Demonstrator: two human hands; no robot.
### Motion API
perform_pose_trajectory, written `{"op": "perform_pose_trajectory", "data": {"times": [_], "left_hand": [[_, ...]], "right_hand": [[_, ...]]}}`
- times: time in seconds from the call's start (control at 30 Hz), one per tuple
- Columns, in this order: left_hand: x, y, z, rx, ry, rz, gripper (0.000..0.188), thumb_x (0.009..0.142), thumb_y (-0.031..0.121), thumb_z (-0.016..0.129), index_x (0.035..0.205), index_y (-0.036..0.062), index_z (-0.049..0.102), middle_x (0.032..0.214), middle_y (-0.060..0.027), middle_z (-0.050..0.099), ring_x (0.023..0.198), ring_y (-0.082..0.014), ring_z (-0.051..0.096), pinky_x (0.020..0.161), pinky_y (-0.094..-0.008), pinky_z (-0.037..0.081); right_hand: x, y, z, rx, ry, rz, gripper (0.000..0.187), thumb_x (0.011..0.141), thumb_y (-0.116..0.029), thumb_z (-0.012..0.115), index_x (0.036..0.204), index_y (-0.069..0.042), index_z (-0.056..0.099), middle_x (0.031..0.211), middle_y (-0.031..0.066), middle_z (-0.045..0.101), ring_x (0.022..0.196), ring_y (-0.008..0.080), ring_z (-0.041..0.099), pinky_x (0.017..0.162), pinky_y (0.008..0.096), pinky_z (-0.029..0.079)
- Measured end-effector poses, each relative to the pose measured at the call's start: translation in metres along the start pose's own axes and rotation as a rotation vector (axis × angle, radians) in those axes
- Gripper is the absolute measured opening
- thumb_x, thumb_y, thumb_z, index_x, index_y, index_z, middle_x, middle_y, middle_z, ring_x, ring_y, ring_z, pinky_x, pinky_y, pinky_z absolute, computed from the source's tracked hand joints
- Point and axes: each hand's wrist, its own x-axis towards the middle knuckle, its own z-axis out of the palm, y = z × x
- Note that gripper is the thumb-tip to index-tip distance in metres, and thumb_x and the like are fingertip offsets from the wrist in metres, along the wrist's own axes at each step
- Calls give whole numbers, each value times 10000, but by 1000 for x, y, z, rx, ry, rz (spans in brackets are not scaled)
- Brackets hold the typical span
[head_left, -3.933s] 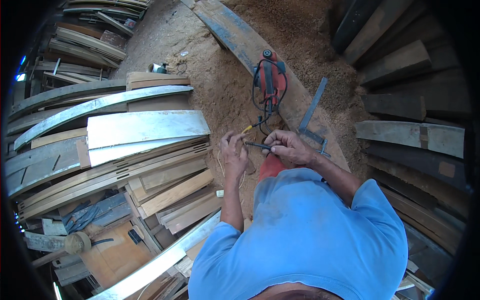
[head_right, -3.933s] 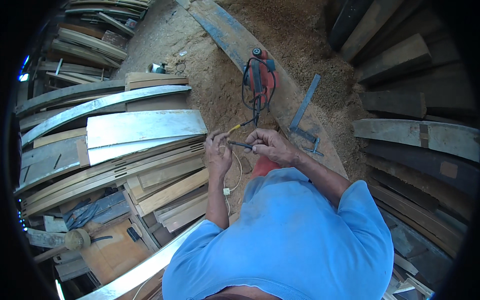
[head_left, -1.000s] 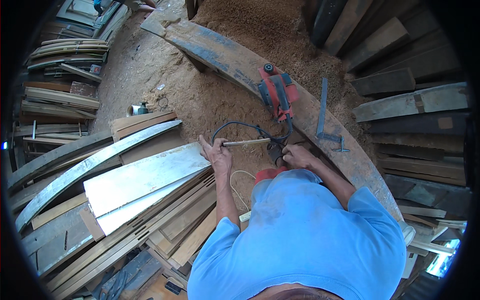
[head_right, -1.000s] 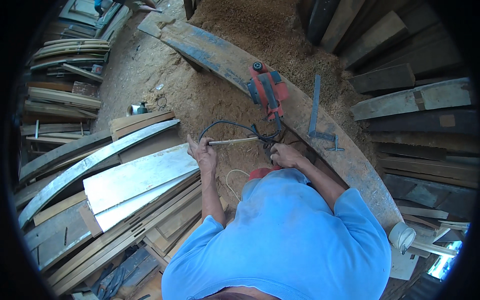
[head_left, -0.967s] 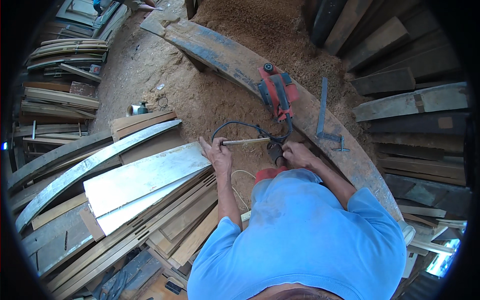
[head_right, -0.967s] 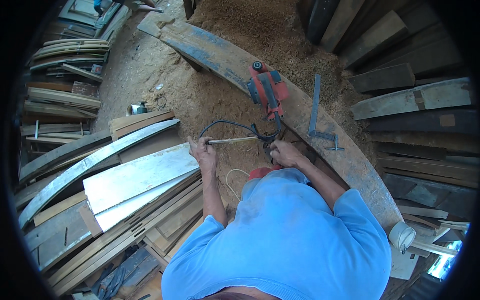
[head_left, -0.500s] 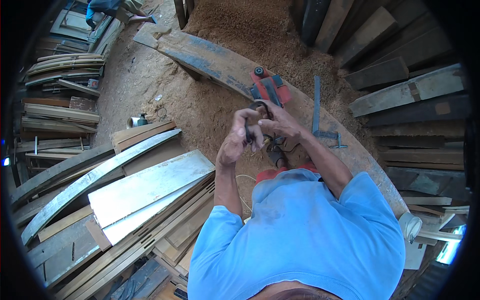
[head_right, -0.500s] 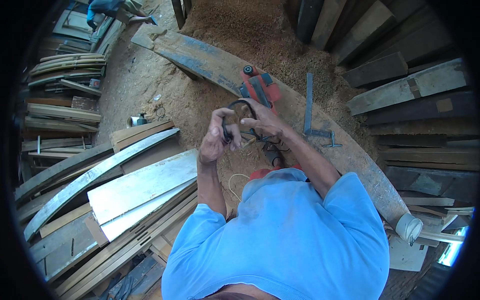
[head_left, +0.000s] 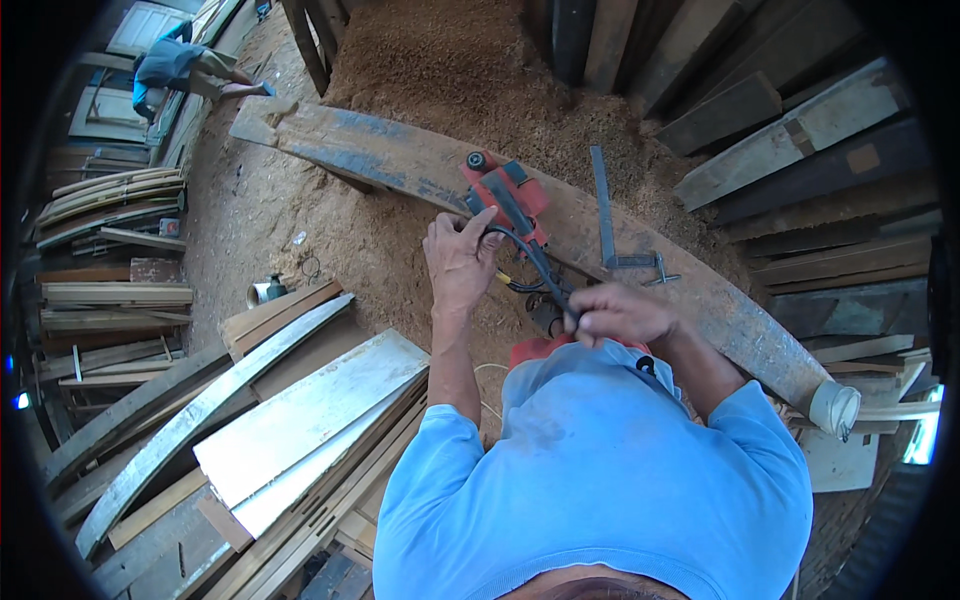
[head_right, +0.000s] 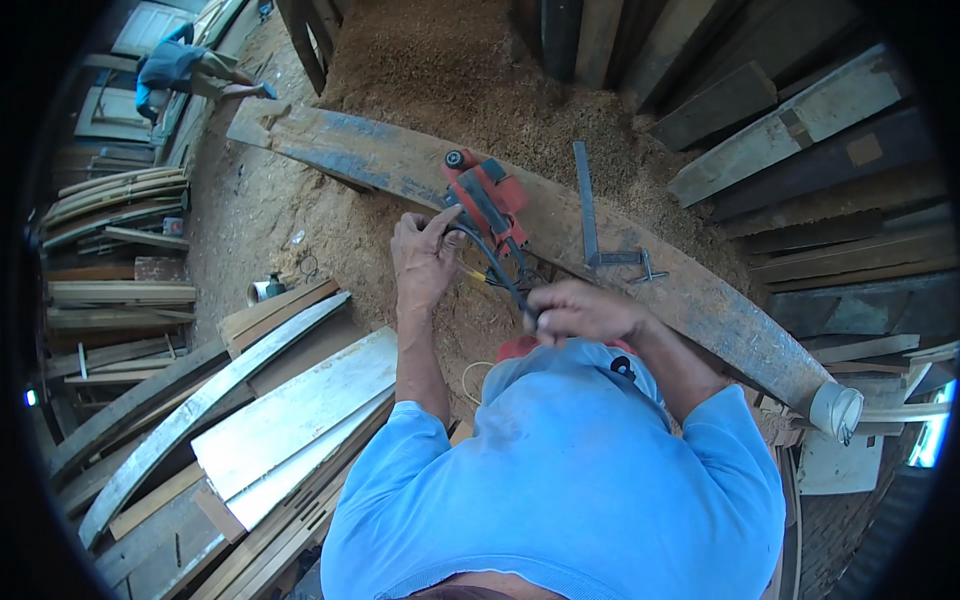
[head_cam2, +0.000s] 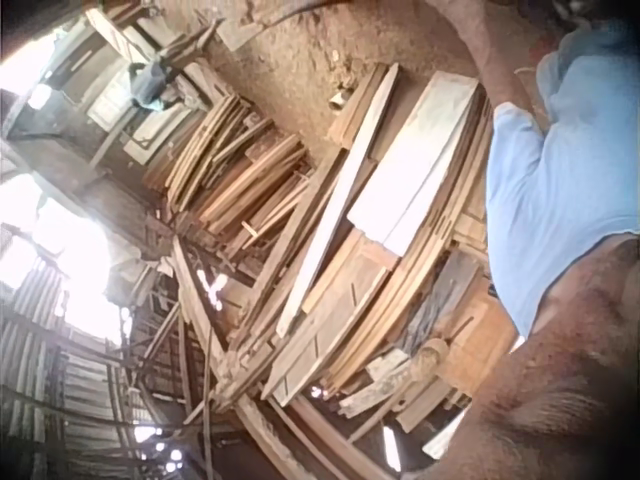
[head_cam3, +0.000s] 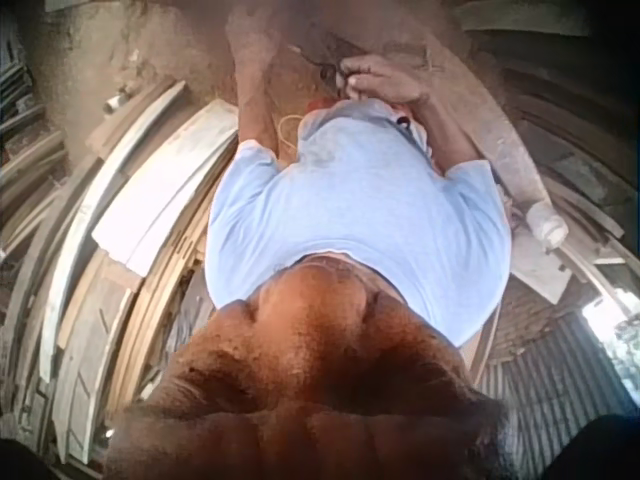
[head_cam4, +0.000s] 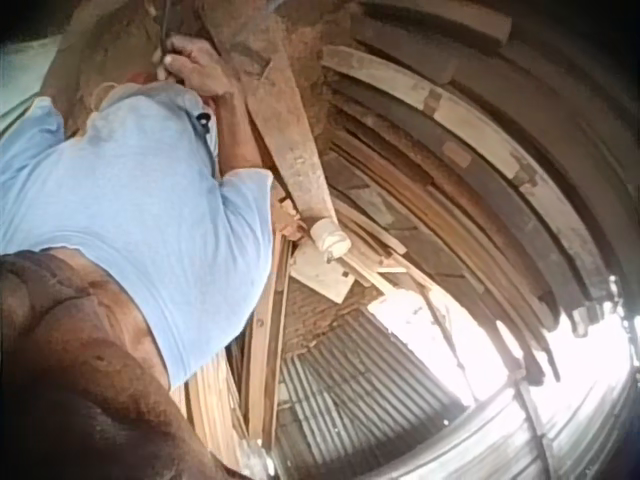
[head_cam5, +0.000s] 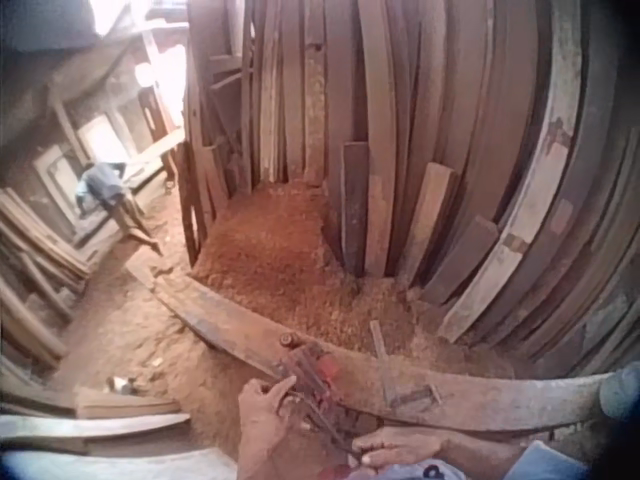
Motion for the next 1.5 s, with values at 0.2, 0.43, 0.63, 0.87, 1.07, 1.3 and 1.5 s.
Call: {"op": "perform_pose_trajectory", "data": {"times": [0.2, 0.43, 0.63, 0.87, 1.07, 1.3, 1.5], "left_hand": [[0, -3, 10, -365, 36, 6, 244, 922, 164, 692, 1162, 126, 721, 862, -81, 620, 773, -263, 613, 704, -377, 507], [-29, -6, -15, -1679, -236, -368, 192, 1011, 201, 622, 1114, 39, 635, 772, -16, 595, 702, -137, 585, 664, -296, 505], [-61, -25, -26, -1991, 577, -544, 184, 1039, 207, 563, 1092, 41, 621, 755, -21, 567, 714, -144, 544, 707, -342, 488], [-105, -62, -45, -1770, 310, -449, 298, 912, 52, 580, 1191, -32, 642, 722, -21, 525, 688, -129, 500, 736, -334, 469], [-121, -71, -67, -1294, 6, -370, 317, 800, -99, 485, 998, 33, 695, 992, -95, 589, 903, -166, 546, 849, -361, 486], [-159, -95, -58, -52, -648, -304, 253, 729, -15, 609, 807, 180, 750, 1423, -142, 549, 1355, -381, 439, 1144, -458, 324], [-213, -118, 21, 350, -1195, -558, 260, 852, 154, 604, 1061, 192, 754, 1320, -166, 630, 1277, -374, 538, 1104, -517, 366]], "right_hand": [[4, -42, 28, 77, 185, -305, 237, 983, -157, 547, 1111, 23, 632, 866, 47, 662, 835, 118, 632, 787, 294, 515], [69, -24, -45, -702, 746, -356, 319, 961, -175, 571, 1199, 20, 660, 1107, 153, 676, 1113, 303, 623, 986, 380, 477], [105, 32, -35, -870, 726, -51, 471, 931, -190, 585, 1370, -28, 530, 1274, 238, 589, 1253, 404, 539, 1078, 471, 417], [103, 129, -59, -908, 498, 362, 361, 880, -198, 632, 1183, -7, 586, 1180, 236, 641, 1147, 416, 602, 979, 491, 465], [90, 125, -64, -339, 587, 123, 226, 928, -243, 619, 974, -22, 636, 741, 45, 625, 670, 194, 595, 615, 338, 458], [79, 47, -58, 434, 481, -107, 252, 1022, -262, 542, 960, -36, 635, 631, -92, 372, 545, 28, 317, 505, 218, 270], [86, 44, -49, 555, 415, -46, 250, 1020, -250, 529, 970, -30, 639, 636, -85, 393, 543, 26, 316, 495, 219, 257]]}}
